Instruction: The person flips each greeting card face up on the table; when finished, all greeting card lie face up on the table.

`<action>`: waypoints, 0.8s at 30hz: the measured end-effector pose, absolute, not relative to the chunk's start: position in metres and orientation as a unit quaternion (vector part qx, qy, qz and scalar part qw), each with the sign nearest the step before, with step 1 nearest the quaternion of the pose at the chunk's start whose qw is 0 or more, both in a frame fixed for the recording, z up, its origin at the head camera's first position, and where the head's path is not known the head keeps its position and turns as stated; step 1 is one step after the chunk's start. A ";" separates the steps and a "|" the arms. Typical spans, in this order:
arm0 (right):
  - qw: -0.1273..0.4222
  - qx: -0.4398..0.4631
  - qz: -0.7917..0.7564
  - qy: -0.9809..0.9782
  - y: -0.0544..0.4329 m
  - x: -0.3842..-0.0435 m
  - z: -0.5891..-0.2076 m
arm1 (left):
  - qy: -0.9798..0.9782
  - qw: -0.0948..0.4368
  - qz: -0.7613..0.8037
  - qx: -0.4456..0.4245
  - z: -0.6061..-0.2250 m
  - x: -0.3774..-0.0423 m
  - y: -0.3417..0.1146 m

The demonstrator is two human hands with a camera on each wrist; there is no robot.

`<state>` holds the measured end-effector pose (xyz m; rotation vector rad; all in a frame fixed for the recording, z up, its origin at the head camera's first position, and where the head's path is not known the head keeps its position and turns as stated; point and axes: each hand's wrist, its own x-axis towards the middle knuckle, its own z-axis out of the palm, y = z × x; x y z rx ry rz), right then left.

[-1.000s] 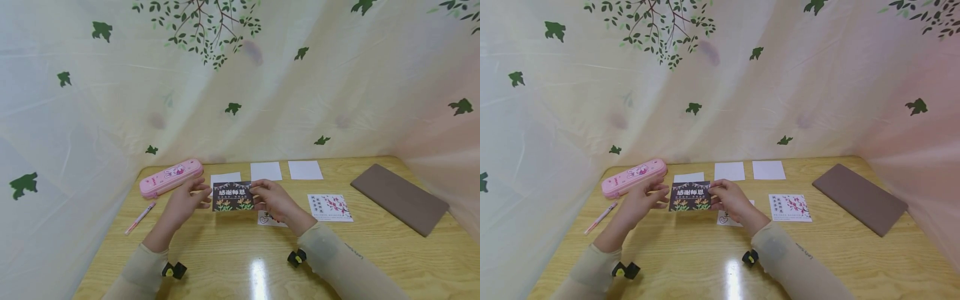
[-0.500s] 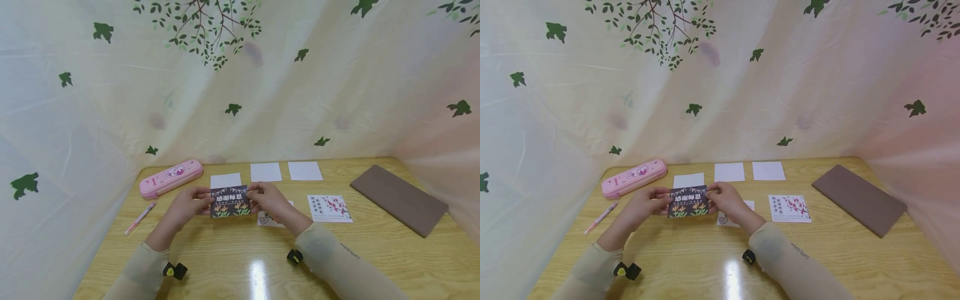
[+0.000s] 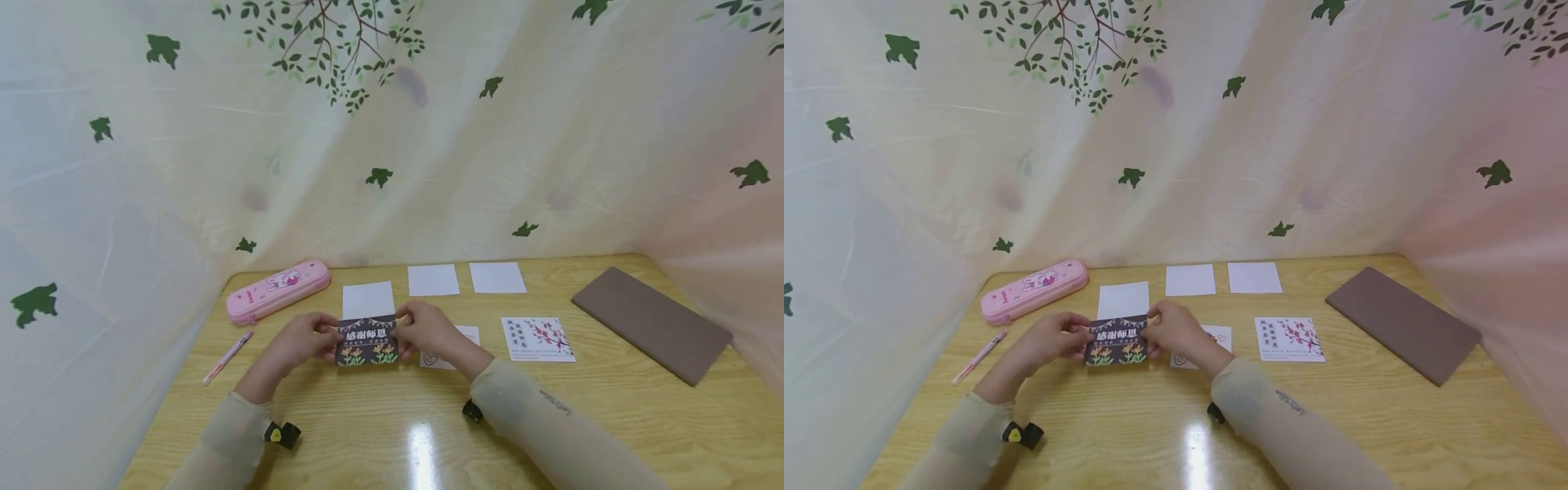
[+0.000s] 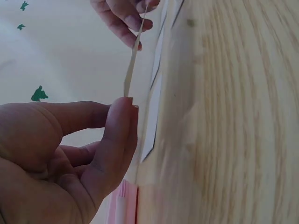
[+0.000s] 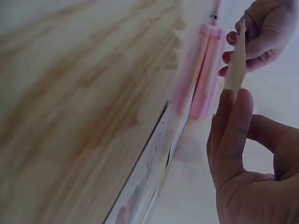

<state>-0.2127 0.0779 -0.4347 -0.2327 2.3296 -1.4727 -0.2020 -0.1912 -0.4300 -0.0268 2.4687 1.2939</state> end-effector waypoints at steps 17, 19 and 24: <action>0.214 -0.111 -0.407 0.881 0.069 -0.204 -0.433 | 0.889 0.216 0.404 -0.017 -0.436 -0.204 -0.194; 0.217 -0.113 -0.399 0.884 0.068 -0.204 -0.434 | 0.889 0.216 0.403 -0.016 -0.437 -0.205 -0.194; 0.214 -0.121 -0.382 0.891 0.068 -0.203 -0.436 | 0.894 0.213 0.394 -0.015 -0.437 -0.206 -0.193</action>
